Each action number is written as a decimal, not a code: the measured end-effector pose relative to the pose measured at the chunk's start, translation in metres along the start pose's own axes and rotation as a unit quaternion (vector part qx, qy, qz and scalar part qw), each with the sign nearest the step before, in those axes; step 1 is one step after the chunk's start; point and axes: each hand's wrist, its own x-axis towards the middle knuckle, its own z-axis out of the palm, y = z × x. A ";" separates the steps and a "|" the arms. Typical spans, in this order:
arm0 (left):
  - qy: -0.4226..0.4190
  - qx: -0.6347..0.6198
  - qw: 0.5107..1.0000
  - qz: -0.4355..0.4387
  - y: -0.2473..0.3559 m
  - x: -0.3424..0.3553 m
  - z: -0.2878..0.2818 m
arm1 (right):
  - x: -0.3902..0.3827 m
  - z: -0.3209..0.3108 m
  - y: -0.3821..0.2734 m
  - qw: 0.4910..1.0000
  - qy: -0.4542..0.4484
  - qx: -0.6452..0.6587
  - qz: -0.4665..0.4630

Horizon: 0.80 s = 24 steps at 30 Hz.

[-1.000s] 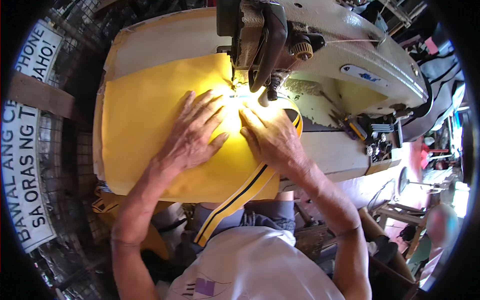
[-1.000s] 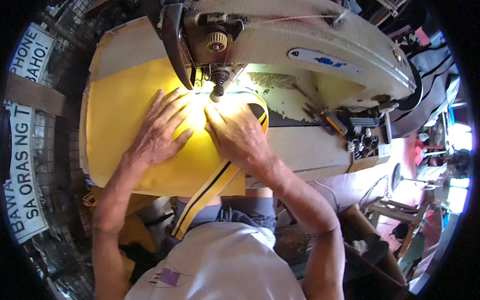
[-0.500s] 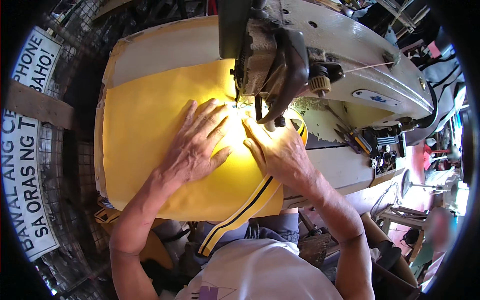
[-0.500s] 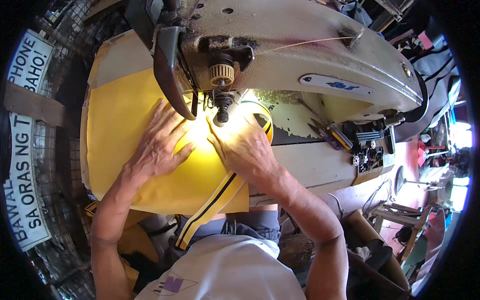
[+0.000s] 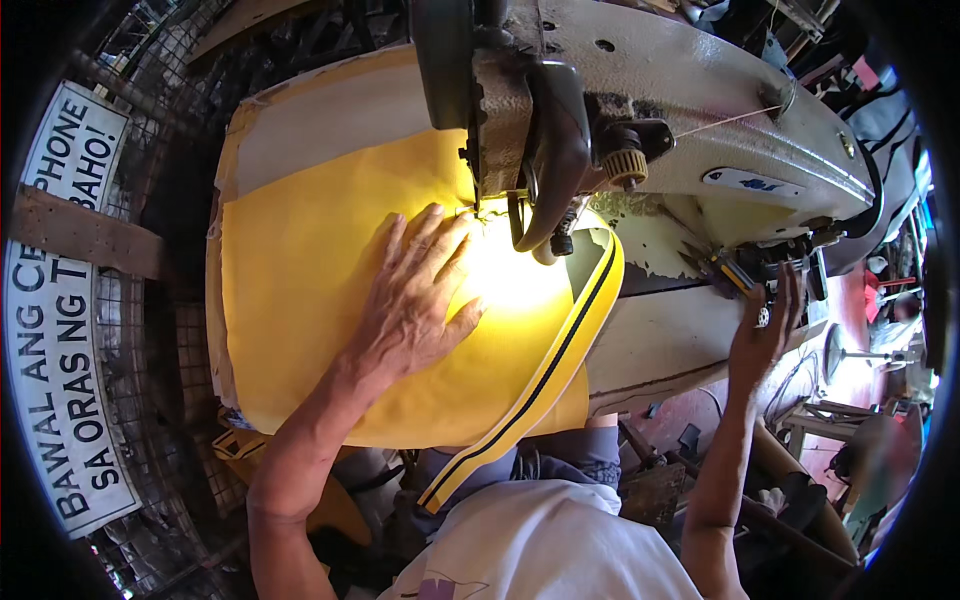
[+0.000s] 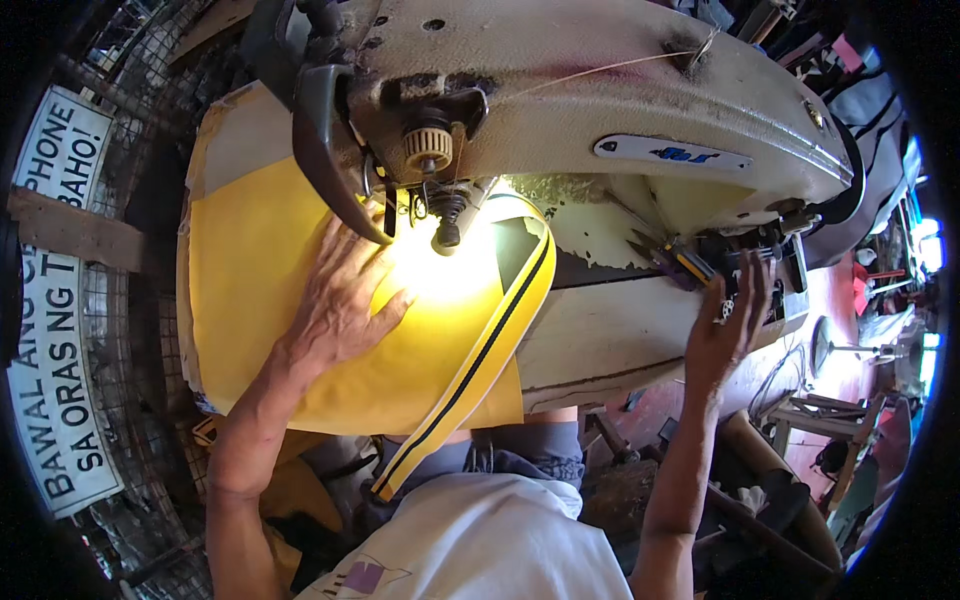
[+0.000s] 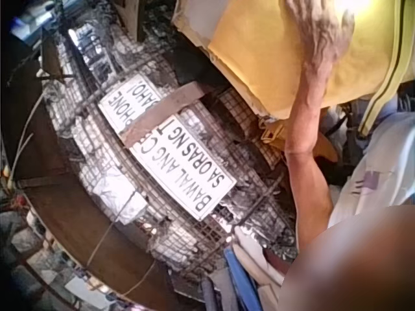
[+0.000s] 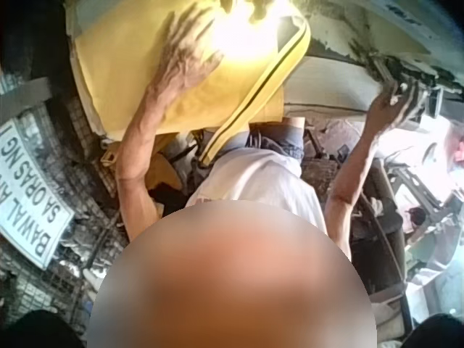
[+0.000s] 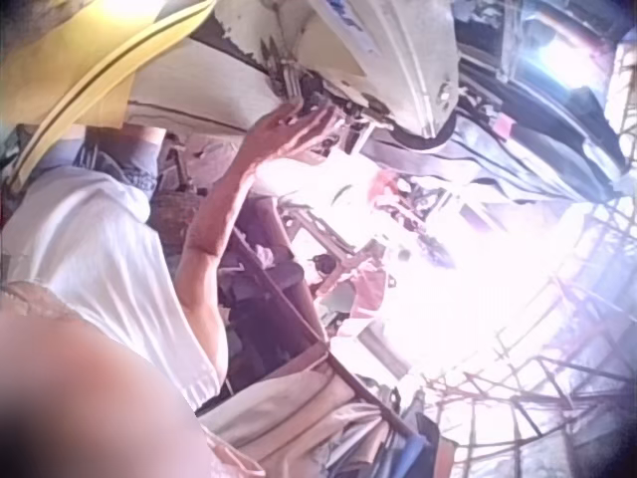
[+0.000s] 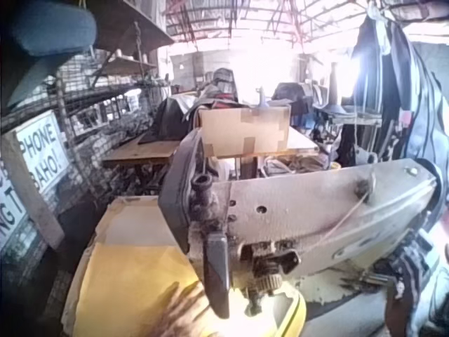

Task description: Sewing the handles and reinforcement edges of a yellow tote bag using an industrial sewing machine.

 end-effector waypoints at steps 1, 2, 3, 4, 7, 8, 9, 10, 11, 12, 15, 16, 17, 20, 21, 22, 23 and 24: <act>0.000 -0.006 1.000 -0.004 -0.001 -0.002 0.000 | -0.004 0.003 -0.002 1.000 0.000 0.003 0.000; 0.001 -0.012 1.000 -0.007 -0.001 -0.003 -0.001 | -0.007 0.006 -0.005 1.000 0.009 0.004 0.005; 0.001 -0.010 1.000 -0.007 -0.001 -0.002 0.000 | -0.008 0.008 -0.007 1.000 0.017 0.004 0.010; 0.000 -0.006 1.000 -0.005 -0.002 -0.003 -0.001 | -0.009 0.009 -0.008 1.000 0.017 0.005 0.012; 0.002 -0.003 1.000 -0.001 -0.002 -0.002 -0.002 | -0.008 0.008 -0.009 0.999 0.007 0.023 0.033; 0.005 -0.003 1.000 0.000 -0.002 -0.001 -0.002 | -0.008 0.008 -0.009 1.000 0.006 0.016 0.023; 0.005 -0.003 1.000 0.001 -0.001 -0.001 -0.002 | -0.007 0.007 -0.009 1.000 0.004 0.009 0.012; 0.005 -0.009 1.000 -0.012 -0.001 -0.001 -0.002 | -0.007 0.007 -0.009 1.000 0.004 0.009 0.013; 0.006 -0.015 1.000 -0.024 0.000 0.000 -0.002 | -0.007 0.008 -0.009 1.000 0.006 0.020 0.016; 0.005 -0.015 1.000 -0.024 0.001 0.001 -0.002 | -0.006 0.008 -0.009 0.999 0.008 0.030 0.020; 0.004 -0.016 0.999 -0.028 0.002 0.002 -0.002 | -0.005 0.007 -0.013 0.999 0.008 0.031 0.026; -0.001 -0.008 1.000 -0.024 0.002 0.002 0.000 | -0.006 0.008 -0.012 0.999 0.008 0.031 0.025; -0.006 0.000 1.000 -0.020 0.002 0.002 0.002 | -0.007 0.009 -0.009 1.000 0.008 0.021 0.020; 0.005 -0.010 0.999 -0.037 0.003 0.002 0.001 | -0.007 0.009 -0.007 1.000 0.008 0.010 0.012; 0.006 -0.010 0.999 -0.038 0.003 0.002 0.001 | -0.006 0.009 -0.007 1.000 0.007 0.010 0.010; 0.008 -0.006 0.999 -0.035 0.002 0.002 0.001 | -0.007 0.009 -0.007 1.000 0.008 0.010 0.010; 0.011 -0.001 0.999 -0.032 0.002 0.002 0.000 | -0.007 0.009 -0.007 1.000 0.007 0.014 0.011; 0.012 -0.001 0.999 -0.032 0.001 0.002 0.001 | -0.007 0.009 -0.008 1.000 0.007 0.018 0.013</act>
